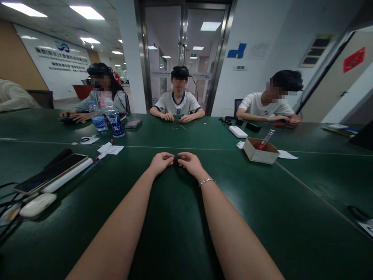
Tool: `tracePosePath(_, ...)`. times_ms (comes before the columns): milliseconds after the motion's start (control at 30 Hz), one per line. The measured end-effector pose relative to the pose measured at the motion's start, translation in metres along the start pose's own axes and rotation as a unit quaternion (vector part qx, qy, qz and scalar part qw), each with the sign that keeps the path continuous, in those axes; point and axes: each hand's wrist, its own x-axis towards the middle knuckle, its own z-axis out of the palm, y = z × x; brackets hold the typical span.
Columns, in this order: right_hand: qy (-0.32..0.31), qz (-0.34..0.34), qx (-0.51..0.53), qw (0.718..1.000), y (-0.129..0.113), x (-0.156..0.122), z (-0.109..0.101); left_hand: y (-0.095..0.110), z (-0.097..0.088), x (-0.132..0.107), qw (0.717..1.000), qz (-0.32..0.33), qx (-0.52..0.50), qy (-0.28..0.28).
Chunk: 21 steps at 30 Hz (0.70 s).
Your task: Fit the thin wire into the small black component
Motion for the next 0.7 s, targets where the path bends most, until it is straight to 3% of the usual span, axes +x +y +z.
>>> tracePosePath(100, 0.012, -0.002, 0.061, 0.998, 0.003, 0.002, -0.003, 0.002, 0.002, 0.0, 1.0, -0.002, -0.018, 0.012)
tracePosePath(333, -0.038, -0.025, 0.164, 0.985, 0.013, 0.004, -0.014, 0.002, 0.004, -0.006, 0.997, 0.028, 0.061, 0.027)
tracePosePath(700, -0.061, -0.014, 0.199, 0.978, 0.014, 0.004, -0.018, 0.013, 0.008, -0.011, 0.996, 0.021, 0.076, 0.038)
